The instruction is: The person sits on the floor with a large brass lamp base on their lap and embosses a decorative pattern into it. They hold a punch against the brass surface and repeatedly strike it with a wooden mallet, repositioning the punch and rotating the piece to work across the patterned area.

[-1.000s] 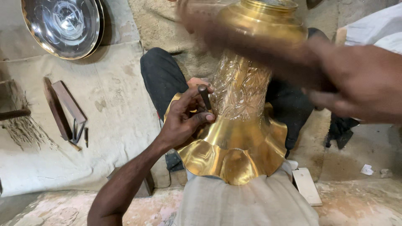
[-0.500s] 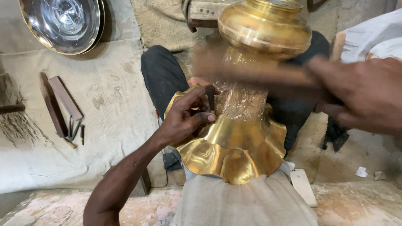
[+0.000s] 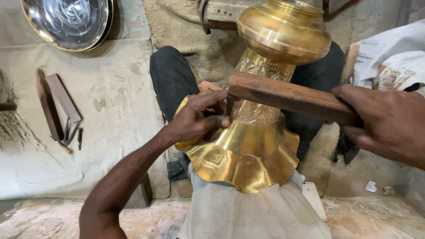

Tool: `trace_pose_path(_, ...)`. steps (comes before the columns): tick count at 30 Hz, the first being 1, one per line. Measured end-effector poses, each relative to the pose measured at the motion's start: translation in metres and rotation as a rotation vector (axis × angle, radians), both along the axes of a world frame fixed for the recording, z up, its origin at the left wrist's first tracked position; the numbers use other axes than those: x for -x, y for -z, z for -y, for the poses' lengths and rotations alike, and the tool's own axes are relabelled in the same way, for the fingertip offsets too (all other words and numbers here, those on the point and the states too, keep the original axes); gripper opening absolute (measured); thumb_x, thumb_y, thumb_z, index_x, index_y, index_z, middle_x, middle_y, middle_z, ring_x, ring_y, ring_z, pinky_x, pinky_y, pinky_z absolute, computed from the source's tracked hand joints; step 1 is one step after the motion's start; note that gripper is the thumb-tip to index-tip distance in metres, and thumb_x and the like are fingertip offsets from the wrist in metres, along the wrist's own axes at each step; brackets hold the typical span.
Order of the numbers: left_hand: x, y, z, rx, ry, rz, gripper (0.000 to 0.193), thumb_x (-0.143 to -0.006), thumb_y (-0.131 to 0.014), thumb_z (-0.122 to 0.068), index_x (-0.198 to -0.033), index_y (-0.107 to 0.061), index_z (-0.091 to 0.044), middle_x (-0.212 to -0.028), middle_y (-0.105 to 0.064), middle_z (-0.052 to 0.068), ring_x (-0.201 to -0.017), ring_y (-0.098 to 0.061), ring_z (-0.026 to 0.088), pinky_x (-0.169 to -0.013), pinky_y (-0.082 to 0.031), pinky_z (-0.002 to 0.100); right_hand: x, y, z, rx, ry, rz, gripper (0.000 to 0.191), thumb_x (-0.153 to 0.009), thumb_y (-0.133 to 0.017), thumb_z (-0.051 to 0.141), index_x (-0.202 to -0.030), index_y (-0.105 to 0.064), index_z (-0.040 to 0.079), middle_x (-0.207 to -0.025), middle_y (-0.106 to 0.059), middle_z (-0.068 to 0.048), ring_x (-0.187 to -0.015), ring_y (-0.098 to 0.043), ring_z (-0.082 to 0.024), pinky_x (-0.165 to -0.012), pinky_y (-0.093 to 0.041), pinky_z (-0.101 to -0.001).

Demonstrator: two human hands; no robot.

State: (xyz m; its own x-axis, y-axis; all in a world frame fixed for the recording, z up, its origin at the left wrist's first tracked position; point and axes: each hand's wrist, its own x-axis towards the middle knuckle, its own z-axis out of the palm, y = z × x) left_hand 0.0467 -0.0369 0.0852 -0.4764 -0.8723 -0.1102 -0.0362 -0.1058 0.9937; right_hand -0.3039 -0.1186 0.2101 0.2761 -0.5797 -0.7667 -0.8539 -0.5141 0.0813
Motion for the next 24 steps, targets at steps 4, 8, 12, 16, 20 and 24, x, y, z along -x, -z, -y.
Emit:
trace_pose_path(4,-0.001,0.008,0.014,0.059,0.038,-0.063,0.057,-0.096,-0.078,-0.013,-0.149,-0.058,-0.012,-0.101,-0.075,0.002,-0.09,-0.074,0.015,-0.091,-0.066,0.036,0.017,0.007,-0.022,0.164,0.326,0.551,0.055,-0.081,-0.082,0.029,-0.126,-0.061,0.006,-0.089,-0.075,-0.012,-0.074,-0.076,-0.022,-0.068,-0.061,-0.0377)
trace_pose_path(8,0.004,0.018,0.025,0.159,0.164,-0.038,0.062,-0.09,-0.08,-0.016,-0.148,-0.059,-0.017,-0.099,-0.075,0.003,-0.087,-0.073,0.017,-0.08,-0.065,0.037,0.031,0.021,-0.042,0.298,0.363,0.657,0.057,-0.079,-0.087,0.027,-0.124,-0.065,0.0,-0.092,-0.072,-0.016,-0.076,-0.075,-0.026,-0.07,-0.06,-0.0395)
trace_pose_path(12,0.004,0.024,0.024,0.274,0.193,-0.061,0.061,-0.098,-0.073,-0.013,-0.154,-0.049,-0.022,-0.118,-0.074,0.006,-0.101,-0.074,0.018,-0.09,-0.065,0.041,0.039,0.038,-0.055,0.383,0.299,0.664,0.058,-0.081,-0.086,0.03,-0.126,-0.064,0.001,-0.096,-0.073,-0.017,-0.08,-0.074,-0.027,-0.071,-0.061,-0.0385)
trace_pose_path(16,0.002,0.026,0.022,0.35,0.213,0.007,0.063,-0.099,-0.07,-0.012,-0.156,-0.046,-0.023,-0.111,-0.073,0.006,-0.102,-0.071,0.021,-0.09,-0.062,0.045,0.042,0.049,-0.06,0.407,0.422,0.791,0.052,-0.088,-0.082,0.029,-0.125,-0.059,0.001,-0.094,-0.072,-0.016,-0.079,-0.074,-0.023,-0.07,-0.063,-0.0348)
trace_pose_path(20,0.005,0.026,0.024,0.403,0.225,0.006,0.063,-0.099,-0.071,-0.008,-0.155,-0.047,-0.023,-0.112,-0.073,0.006,-0.101,-0.071,0.021,-0.087,-0.062,0.044,0.048,0.048,-0.059,0.325,0.42,0.798,0.056,-0.084,-0.078,0.024,-0.128,-0.055,-0.002,-0.099,-0.072,-0.02,-0.082,-0.072,-0.022,-0.069,-0.062,-0.0363)
trace_pose_path(24,0.005,0.024,0.03,0.39,0.273,-0.021,0.078,-0.088,-0.063,0.012,-0.157,-0.047,-0.021,-0.113,-0.073,0.007,-0.101,-0.072,0.022,-0.089,-0.062,0.042,0.051,0.045,-0.059,0.444,0.32,0.665,0.037,-0.095,-0.081,0.025,-0.12,-0.063,0.005,-0.097,-0.072,-0.016,-0.077,-0.072,-0.021,-0.066,-0.063,-0.0347)
